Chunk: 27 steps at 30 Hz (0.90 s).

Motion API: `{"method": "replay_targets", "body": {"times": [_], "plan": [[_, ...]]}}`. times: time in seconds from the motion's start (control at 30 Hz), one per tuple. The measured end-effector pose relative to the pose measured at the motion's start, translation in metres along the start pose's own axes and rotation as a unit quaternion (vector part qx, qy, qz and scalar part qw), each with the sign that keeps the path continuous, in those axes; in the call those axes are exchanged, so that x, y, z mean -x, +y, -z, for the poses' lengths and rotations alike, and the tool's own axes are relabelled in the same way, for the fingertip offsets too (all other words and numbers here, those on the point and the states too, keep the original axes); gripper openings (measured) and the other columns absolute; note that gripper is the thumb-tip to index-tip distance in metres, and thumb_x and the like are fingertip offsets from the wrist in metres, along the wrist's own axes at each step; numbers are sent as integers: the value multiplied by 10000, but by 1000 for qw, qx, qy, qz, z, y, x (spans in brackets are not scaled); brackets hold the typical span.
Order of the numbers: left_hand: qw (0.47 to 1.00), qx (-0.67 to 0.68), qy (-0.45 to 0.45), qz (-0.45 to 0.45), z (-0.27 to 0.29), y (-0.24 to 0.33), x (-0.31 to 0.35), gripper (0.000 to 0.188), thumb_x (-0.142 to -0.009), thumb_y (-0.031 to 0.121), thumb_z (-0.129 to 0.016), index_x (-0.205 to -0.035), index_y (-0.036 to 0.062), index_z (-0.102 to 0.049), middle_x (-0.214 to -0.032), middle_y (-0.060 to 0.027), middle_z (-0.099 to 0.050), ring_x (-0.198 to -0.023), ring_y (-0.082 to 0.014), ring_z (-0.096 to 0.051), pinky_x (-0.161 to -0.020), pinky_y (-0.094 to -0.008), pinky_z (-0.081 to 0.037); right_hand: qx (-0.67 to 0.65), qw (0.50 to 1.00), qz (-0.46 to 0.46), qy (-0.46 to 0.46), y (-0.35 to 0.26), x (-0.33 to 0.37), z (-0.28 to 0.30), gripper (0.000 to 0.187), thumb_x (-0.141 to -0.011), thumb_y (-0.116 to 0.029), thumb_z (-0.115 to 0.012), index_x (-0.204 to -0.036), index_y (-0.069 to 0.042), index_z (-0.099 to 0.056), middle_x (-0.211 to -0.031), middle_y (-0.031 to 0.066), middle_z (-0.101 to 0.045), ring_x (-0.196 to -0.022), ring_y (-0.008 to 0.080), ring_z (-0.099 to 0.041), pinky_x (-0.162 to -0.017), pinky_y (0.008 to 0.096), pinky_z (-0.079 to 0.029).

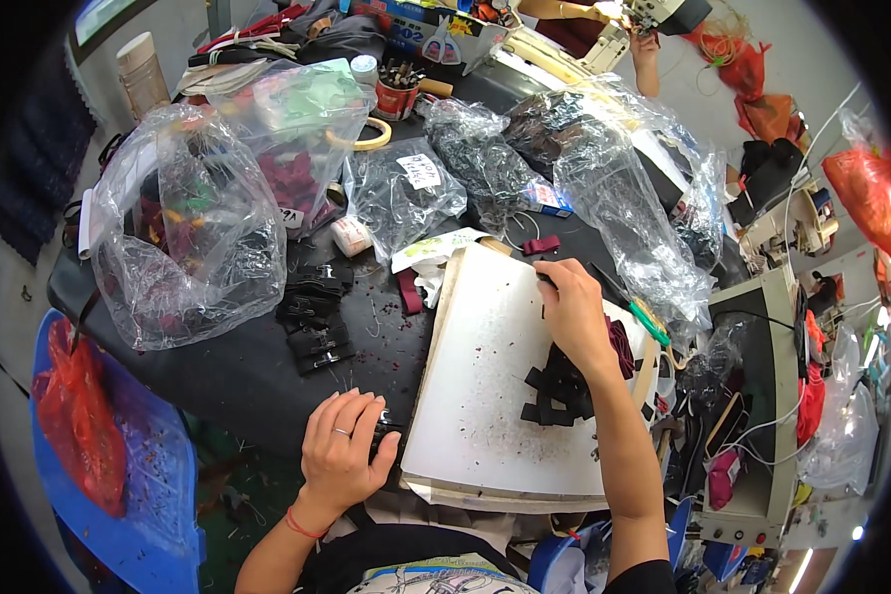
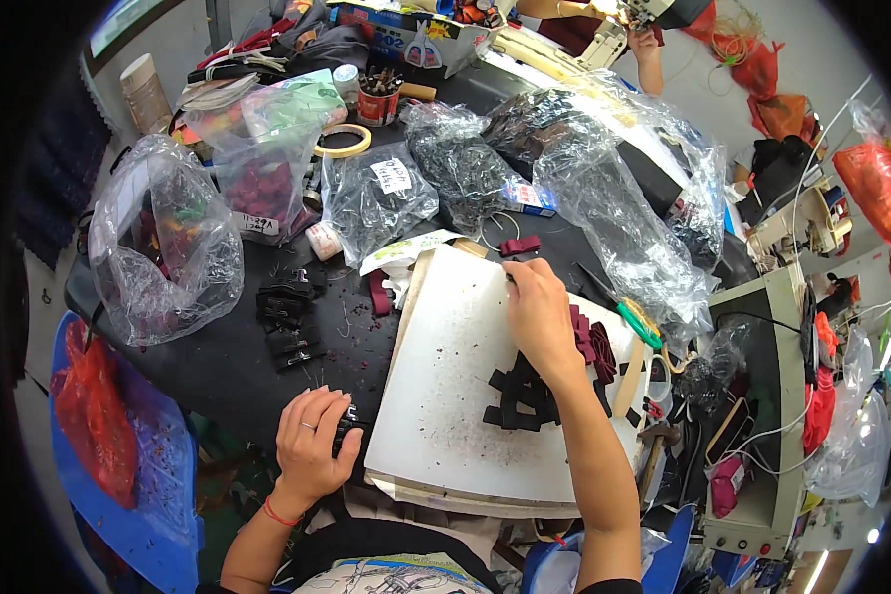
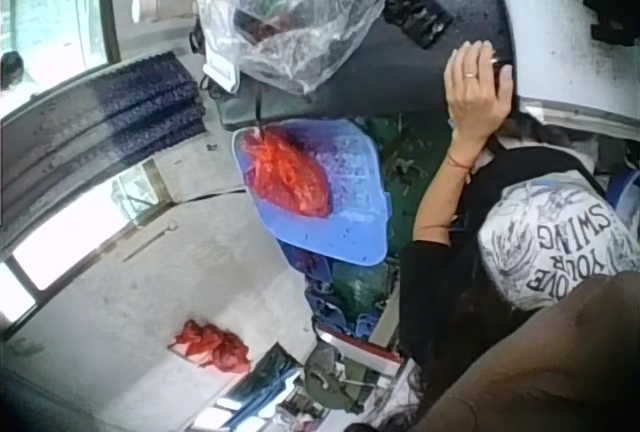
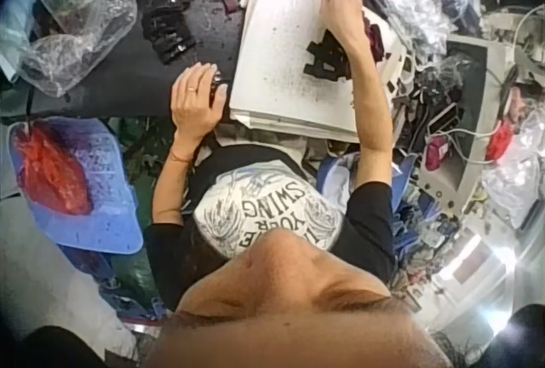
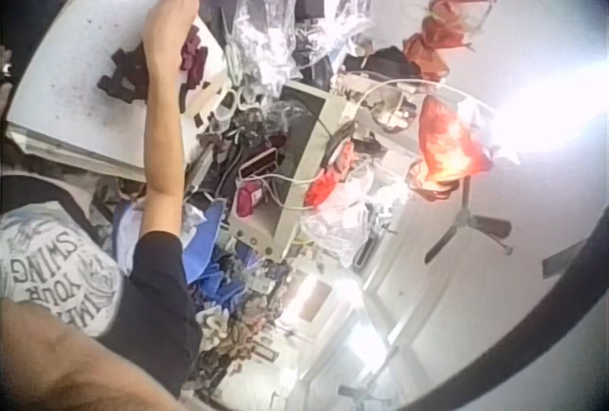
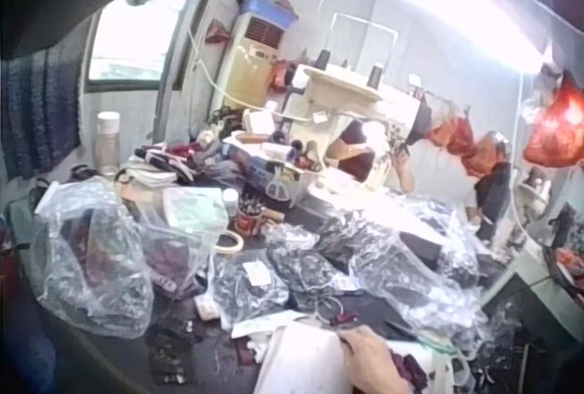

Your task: The person assembles small black plastic clips by hand, inserting metal fasteners into the plastic bodies. They handle the components one by one, picking up a plastic piece and a metal piece, joining them, and placing the finished unit on a white board. The workspace is cluttered with bags of materials and sewing supplies.

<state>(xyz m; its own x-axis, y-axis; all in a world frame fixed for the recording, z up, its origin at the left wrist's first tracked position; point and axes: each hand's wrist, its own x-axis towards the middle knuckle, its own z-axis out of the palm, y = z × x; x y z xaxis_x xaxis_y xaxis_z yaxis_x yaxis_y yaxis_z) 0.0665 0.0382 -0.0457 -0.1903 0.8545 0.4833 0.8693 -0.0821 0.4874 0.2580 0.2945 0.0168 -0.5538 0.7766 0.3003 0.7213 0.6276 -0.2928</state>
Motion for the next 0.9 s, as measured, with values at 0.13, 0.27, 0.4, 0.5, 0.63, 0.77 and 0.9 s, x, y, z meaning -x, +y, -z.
{"method": "replay_targets", "body": {"times": [0.13, 0.27, 0.4, 0.5, 0.63, 0.77, 0.9], "plan": [[1000, 7, 4, 3, 0, 0, -2, 349, -790, 218, -682, -1056, -6, -661, -1065, -134, -630, -1029, -314, -595, -929, -445, -472, -335, 931, -112, -93, -22, 2, 25, 263, -874, 1, -614, -1134, 38, -636, -951, 107, -700, -805, 136, -656, -761, 269, -511], [1000, 2, 1, 3, 1, -1, 0, 344, -790, 218, -684, -1052, -5, -662, -1066, -132, -628, -1033, -309, -591, -929, -441, -471, -545, 808, -149, -164, -44, 17, 29, 260, -919, -19, -604, -1170, 50, -594, -960, 142, -690, -861, 156, -670, -809, 280, -547], [1000, -1, 2, 4, 3, -1, 0, 345, -789, 221, -689, -1050, -3, -663, -1066, -129, -628, -1036, -307, -590, -931, -440, -472, -600, 756, -173, -197, -48, 20, 22, 291, -906, -49, -640, -1174, 56, -599, -957, 149, -691, -851, 160, -676, -810, 276, -547], [1000, 9, 4, 9, -1, -1, 1, 350, -778, 206, -686, -1065, 8, -658, -1083, -124, -631, -1046, -312, -594, -939, -442, -466, -600, 741, -207, -218, -54, 21, 23, 316, -902, -58, -651, -1190, 58, -593, -967, 153, -691, -836, 158, -675, -793, 276, -549], [1000, 10, 2, 11, -1, -1, 2, 353, -774, 201, -687, -1072, 14, -656, -1090, -121, -635, -1053, -312, -595, -941, -444, -465, -608, 738, -194, -218, -56, 22, 17, 292, -901, -68, -659, -1164, 51, -613, -900, 103, -677, -769, 139, -658, -705, 256, -532], [1000, 9, 4, 7, 1, 0, 0, 348, -787, 215, -686, -1065, 8, -659, -1086, -120, -636, -1051, -310, -597, -944, -444, -465, -515, 805, -157, -248, -67, 16, 27, 264, -894, -88, -676, -1129, 27, -636, -873, 66, -671, -753, 120, -644, -678, 241, -510], [1000, 4, 5, 7, 1, 1, -2, 352, -801, 234, -688, -1053, -10, -663, -1071, -119, -638, -1042, -308, -600, -942, -442, -468, -354, 901, 26, -251, -94, 0, 24, 204, -845, -106, -715, -1013, -2, -661, -921, 96, -706, -737, 148, -651, -682, 296, -508]]}}
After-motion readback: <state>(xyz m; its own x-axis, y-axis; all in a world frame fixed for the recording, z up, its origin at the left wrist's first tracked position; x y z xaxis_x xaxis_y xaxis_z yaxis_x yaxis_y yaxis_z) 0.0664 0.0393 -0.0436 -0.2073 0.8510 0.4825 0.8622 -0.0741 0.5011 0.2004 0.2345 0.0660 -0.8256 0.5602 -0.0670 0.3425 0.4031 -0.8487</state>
